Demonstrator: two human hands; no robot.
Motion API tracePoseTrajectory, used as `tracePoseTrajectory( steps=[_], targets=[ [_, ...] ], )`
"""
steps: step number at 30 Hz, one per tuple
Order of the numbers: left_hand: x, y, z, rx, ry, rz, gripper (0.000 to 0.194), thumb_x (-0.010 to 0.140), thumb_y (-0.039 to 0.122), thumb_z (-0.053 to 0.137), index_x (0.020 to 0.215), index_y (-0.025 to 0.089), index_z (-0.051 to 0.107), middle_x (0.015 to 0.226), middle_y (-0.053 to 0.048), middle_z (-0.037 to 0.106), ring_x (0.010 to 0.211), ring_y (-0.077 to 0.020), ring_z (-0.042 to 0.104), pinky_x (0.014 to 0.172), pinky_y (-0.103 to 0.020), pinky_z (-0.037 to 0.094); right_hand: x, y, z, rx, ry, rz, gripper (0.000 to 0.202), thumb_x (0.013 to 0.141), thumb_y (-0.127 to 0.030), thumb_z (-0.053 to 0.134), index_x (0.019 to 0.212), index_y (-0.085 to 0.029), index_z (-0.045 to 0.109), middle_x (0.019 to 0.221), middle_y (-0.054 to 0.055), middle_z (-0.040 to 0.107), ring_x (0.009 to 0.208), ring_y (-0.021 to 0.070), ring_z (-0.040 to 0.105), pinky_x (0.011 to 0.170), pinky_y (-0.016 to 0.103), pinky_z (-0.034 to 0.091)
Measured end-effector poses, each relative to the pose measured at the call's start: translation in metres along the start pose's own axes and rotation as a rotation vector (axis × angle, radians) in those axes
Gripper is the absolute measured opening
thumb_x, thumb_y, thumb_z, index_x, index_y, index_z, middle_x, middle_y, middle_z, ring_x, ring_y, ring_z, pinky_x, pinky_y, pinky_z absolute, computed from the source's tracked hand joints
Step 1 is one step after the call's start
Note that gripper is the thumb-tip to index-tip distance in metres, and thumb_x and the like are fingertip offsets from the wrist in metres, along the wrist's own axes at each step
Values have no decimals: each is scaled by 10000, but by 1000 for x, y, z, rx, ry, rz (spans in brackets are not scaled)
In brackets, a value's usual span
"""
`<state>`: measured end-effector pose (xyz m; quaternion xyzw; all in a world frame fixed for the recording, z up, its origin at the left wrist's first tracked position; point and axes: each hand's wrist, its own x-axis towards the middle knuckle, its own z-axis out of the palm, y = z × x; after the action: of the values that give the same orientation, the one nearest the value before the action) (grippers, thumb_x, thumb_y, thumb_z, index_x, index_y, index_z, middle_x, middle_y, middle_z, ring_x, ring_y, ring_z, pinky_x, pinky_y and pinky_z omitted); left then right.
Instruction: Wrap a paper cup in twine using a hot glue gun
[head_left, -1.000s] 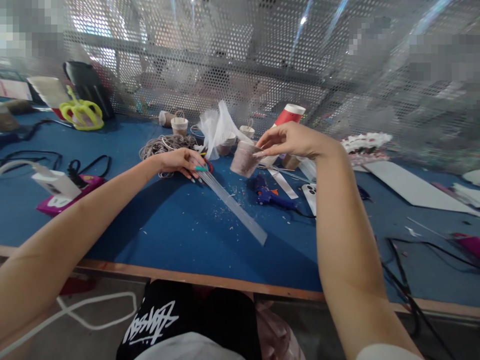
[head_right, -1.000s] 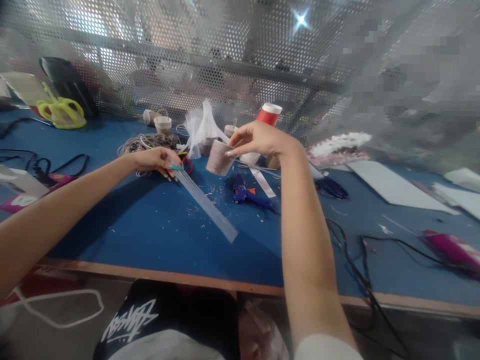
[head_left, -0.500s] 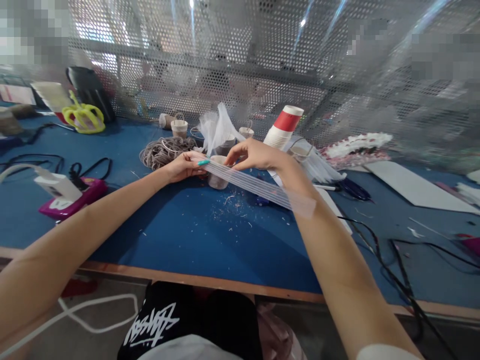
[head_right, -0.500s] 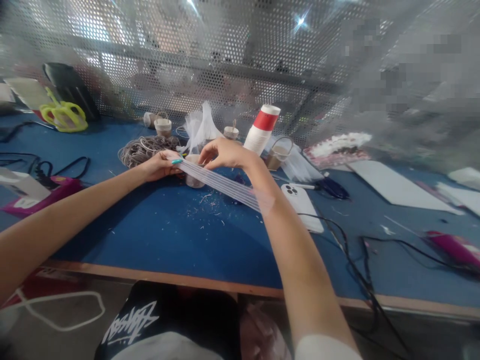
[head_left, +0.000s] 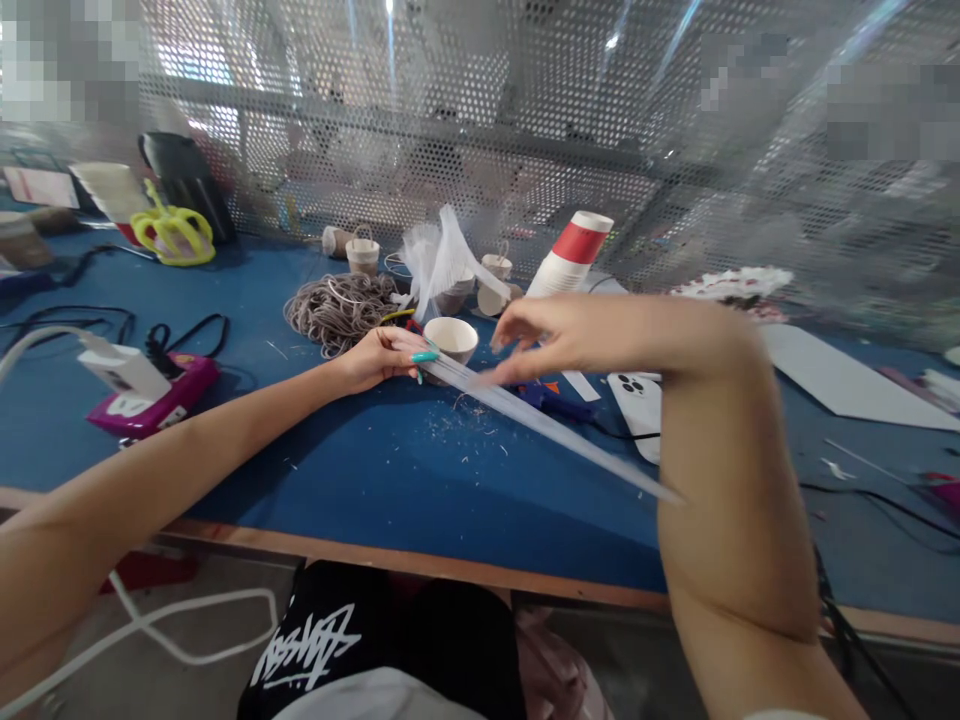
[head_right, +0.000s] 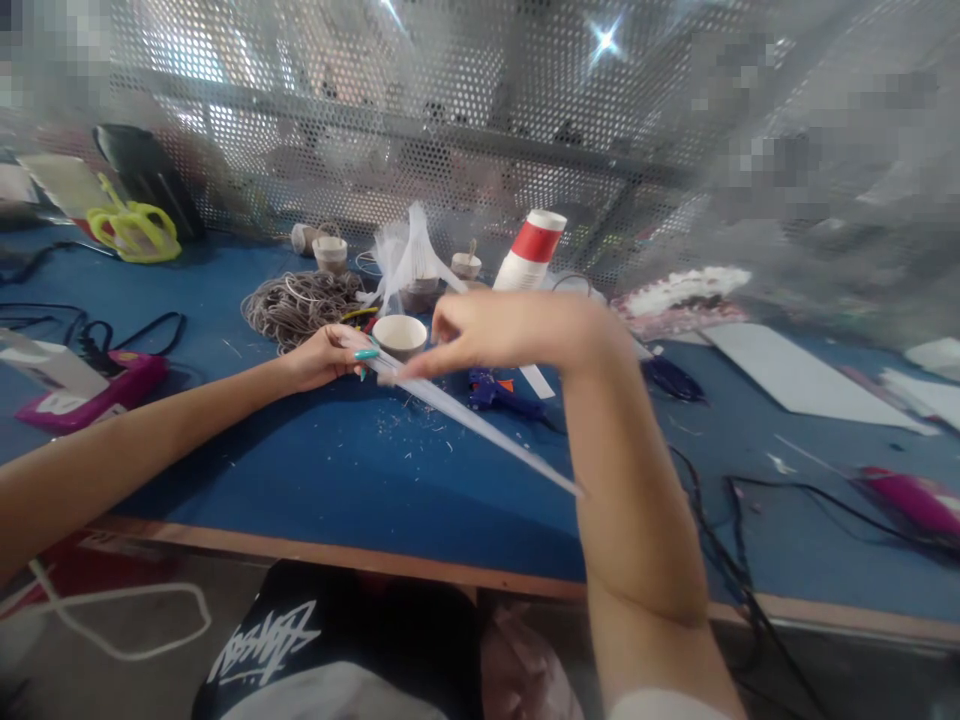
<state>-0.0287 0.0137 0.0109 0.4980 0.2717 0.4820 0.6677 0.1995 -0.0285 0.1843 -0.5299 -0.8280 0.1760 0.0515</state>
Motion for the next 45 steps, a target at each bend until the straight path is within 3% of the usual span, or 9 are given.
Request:
tracePoseTrajectory(
  steps=[3, 5, 11, 16, 24, 30, 34, 39, 45],
  targets=[
    [1, -1, 1, 21, 39, 8, 207, 546, 133, 901, 717, 160, 788, 715, -23, 758, 591, -102, 662, 634, -238, 589, -1, -3, 28, -293, -234, 11, 373, 612, -473, 885, 710, -220, 630, 635, 6, 617, 573, 187, 563, 532, 327, 358],
    [1, -1, 2, 60, 52, 3, 227, 525, 137, 903, 717, 154, 784, 708, -27, 758, 599, -113, 671, 642, -252, 597, 2, -1, 42, -383, -245, -23, 329, 723, -406, 818, 647, -210, 565, 646, 10, 597, 563, 160, 527, 539, 317, 317],
    [-1, 3, 5, 174, 53, 29, 240, 483, 180, 890, 683, 151, 761, 642, -12, 739, 549, -120, 665, 602, -262, 596, 19, 25, 51, -113, -376, -200, 301, 904, -366, 585, 667, -197, 510, 674, 15, 627, 586, 125, 501, 591, 300, 334],
    [0, 8, -6, 331, 68, 84, 269, 438, 156, 866, 667, 161, 726, 639, -1, 729, 567, -120, 662, 634, -266, 583, 24, 35, 50, -97, -341, -194, 259, 915, -332, 550, 697, -193, 536, 668, 19, 650, 562, 118, 490, 591, 299, 316],
    [8, 0, -17, 471, 194, 290, 450, 497, 361, 903, 790, 169, 622, 715, 32, 592, 530, -70, 510, 499, -222, 464, 29, 38, 63, 43, -372, -251, 297, 894, -375, 599, 662, -193, 560, 620, 11, 633, 560, 121, 501, 585, 294, 344],
    [11, -7, -27, 717, 243, 499, 799, 489, 552, 910, 1130, 219, 570, 1013, -33, 545, 914, -192, 574, 837, -380, 538, 35, 42, 68, 66, -369, -219, 305, 900, -370, 607, 658, -188, 567, 626, 24, 647, 569, 129, 547, 600, 299, 386],
    [8, -6, -25, 819, 140, 494, 975, 455, 557, 928, 1296, 260, 536, 1320, -112, 484, 1196, -314, 523, 1044, -527, 442, 37, 41, 73, 108, -413, -279, 285, 911, -351, 601, 680, -188, 568, 630, 18, 651, 582, 127, 567, 615, 292, 397],
    [6, -6, -18, 636, -29, 396, 892, 539, 506, 914, 1313, 273, 538, 1364, -126, 563, 1307, -353, 516, 1084, -558, 417, 33, 30, 92, 98, -426, -253, 325, 924, -337, 602, 647, -184, 526, 581, -7, 581, 537, 101, 506, 576, 271, 370],
    [6, -8, -18, 586, -57, 397, 693, 566, 397, 916, 1174, 217, 638, 1454, -154, 534, 1263, -336, 583, 1082, -528, 445, 23, 21, 93, 17, -181, -209, 404, 935, -487, 571, 670, -189, 504, 578, -9, 535, 511, 100, 438, 537, 299, 313]
  ],
)
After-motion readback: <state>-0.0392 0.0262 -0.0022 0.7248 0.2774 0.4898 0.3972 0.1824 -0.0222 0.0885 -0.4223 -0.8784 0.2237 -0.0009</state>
